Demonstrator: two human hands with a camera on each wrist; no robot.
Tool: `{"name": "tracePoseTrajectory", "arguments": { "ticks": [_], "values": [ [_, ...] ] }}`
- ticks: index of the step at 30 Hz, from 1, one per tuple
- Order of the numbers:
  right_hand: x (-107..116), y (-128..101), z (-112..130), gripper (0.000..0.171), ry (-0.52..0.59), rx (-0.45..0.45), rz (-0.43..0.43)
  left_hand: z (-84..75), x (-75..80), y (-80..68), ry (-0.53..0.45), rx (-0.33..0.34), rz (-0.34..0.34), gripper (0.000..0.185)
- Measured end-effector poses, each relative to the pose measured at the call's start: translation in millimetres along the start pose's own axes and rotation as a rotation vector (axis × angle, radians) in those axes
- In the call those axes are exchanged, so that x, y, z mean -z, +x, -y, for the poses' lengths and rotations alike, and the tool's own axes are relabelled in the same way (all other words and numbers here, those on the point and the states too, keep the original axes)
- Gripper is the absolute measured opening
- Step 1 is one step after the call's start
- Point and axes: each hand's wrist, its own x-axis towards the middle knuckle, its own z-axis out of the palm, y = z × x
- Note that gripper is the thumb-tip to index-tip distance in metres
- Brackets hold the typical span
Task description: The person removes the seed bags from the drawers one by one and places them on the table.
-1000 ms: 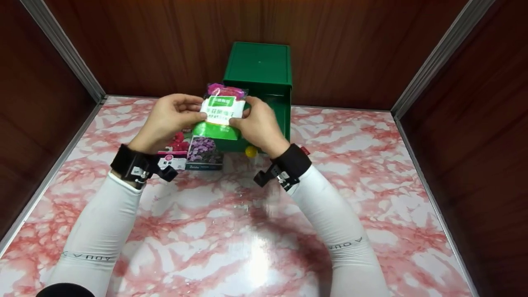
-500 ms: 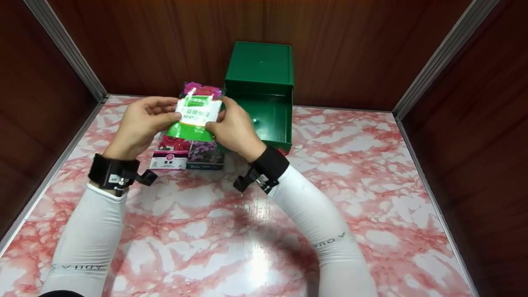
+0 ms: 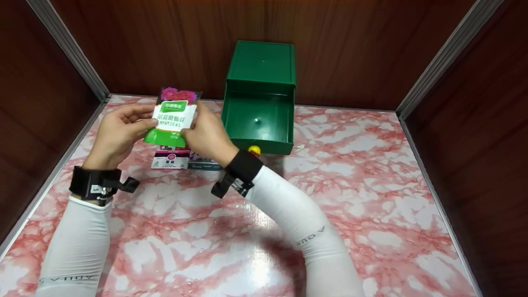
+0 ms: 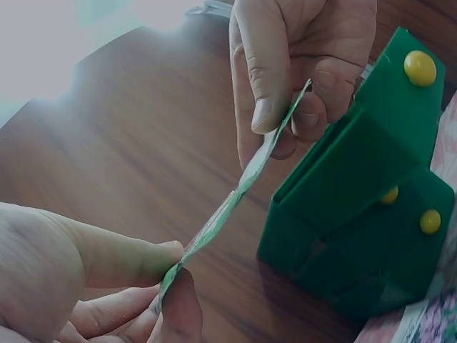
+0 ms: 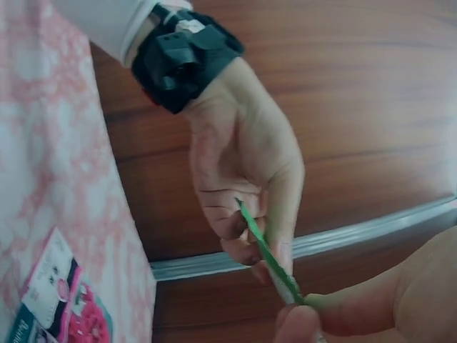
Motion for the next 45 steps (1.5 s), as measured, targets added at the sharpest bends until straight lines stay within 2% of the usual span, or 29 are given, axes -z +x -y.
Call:
{"name": "tracePoseTrajectory", "arguments": {
  "ticks": [5, 8, 16, 19, 24, 28, 31, 36, 42, 45],
  "values": [
    [-19.5, 4.8, -4.3, 0.088, -0.006, -0.001, 0.014, 5.0, 14.8, -5.5, 0.03, 0.022, -0.029, 0.042],
    [-29.9, 7.4, -10.0, 0.086, -0.073, 0.005, 0.015, 10.4, 22.8, -7.3, 0.05, 0.037, -0.04, 0.042],
    [-58.5, 14.1, -38.3, 0.083, -0.164, -0.006, 0.034, 35.9, 39.4, -5.7, 0.163, 0.103, -0.053, 0.044],
    [-68.2, 16.4, -49.6, 0.086, -0.162, -0.028, 0.044, 47.2, 43.6, -5.6, 0.19, 0.118, -0.054, 0.044],
    [-82.1, 21.0, -67.4, 0.088, -0.101, -0.059, 0.046, 64.9, 51.5, -1.5, 0.264, 0.089, -0.07, 0.043],
    [-91.7, 24.4, -78.4, 0.08, -0.041, -0.073, 0.039, 75.5, 57.3, -1.5, 0.307, 0.12, -0.081, 0.043],
    [-97.6, 25.9, -83.3, 0.075, -0.01, -0.084, 0.043, 81.1, 60.8, -4.0, 0.31, 0.151, -0.092, 0.042],
    [-104.6, 29.0, -88.0, 0.073, 0.012, -0.103, 0.037, 88.4, 64.2, -5.7, 0.258, 0.167, -0.116, 0.04],
    [-110.2, 33.3, -91.3, 0.06, -0.028, -0.104, 0.043, 93.1, 68.3, -7.3, 0.249, 0.192, -0.114, 0.041],
    [-112.9, 33.8, -92.0, 0.063, -0.053, -0.097, 0.063, 95.4, 71.2, -7.7, 0.26, 0.197, -0.12, 0.041]
  ]
}}
